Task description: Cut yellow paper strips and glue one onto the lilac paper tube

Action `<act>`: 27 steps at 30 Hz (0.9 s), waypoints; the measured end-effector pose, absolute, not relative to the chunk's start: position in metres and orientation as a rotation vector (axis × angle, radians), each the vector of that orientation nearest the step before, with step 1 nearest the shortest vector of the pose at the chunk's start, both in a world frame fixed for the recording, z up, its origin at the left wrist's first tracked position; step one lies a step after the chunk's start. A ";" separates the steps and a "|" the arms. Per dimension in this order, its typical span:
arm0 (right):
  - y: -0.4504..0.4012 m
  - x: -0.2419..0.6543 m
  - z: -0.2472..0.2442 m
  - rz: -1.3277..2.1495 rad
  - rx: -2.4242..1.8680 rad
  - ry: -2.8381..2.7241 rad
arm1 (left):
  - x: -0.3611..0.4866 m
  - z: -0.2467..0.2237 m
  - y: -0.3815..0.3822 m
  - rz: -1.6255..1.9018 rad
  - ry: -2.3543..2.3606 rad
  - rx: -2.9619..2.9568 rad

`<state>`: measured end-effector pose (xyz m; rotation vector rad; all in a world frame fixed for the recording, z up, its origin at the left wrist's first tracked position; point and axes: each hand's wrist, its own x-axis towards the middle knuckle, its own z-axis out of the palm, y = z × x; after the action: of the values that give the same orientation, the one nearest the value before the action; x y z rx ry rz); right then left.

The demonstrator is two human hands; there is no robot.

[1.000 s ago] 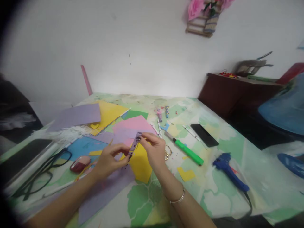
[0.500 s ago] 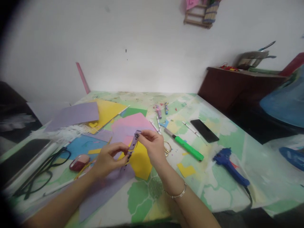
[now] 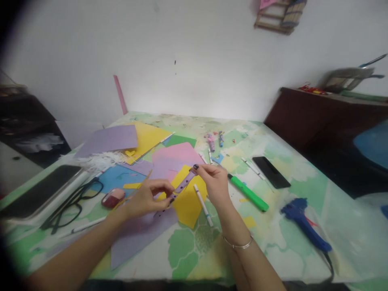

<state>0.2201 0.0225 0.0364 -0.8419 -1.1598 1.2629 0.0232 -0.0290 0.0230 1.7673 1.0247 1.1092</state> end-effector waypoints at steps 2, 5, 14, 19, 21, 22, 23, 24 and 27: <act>0.025 0.221 0.036 1.230 -0.823 -1.140 | 0.024 0.024 -0.029 1.098 1.018 1.727; 0.032 0.224 0.041 1.178 -0.764 -1.065 | 0.024 0.023 -0.029 1.106 1.037 1.643; 0.053 0.280 0.055 0.954 -0.750 -0.821 | -0.014 0.021 -0.003 1.408 1.420 1.330; 0.061 0.285 0.041 0.800 -0.947 -0.909 | -0.058 0.013 0.019 1.472 1.770 1.242; 0.064 0.282 0.035 0.799 -1.065 -1.028 | -0.072 0.008 0.025 1.433 1.900 1.260; 0.065 0.281 0.032 0.804 -1.130 -1.105 | -0.078 0.006 0.027 1.404 1.971 1.279; 0.066 0.279 0.030 0.800 -1.197 -1.188 | -0.082 0.004 0.029 1.374 2.044 1.303; 0.066 0.277 0.027 0.784 -1.265 -1.274 | -0.086 0.001 0.030 1.341 2.113 1.331; 0.064 0.272 0.023 0.689 -1.464 -1.536 | -0.092 -0.005 0.034 1.232 2.263 1.426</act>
<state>0.2718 0.0645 0.0232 -1.4641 -1.5362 0.6894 -0.0921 0.0340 -0.0050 1.4255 2.2626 1.2325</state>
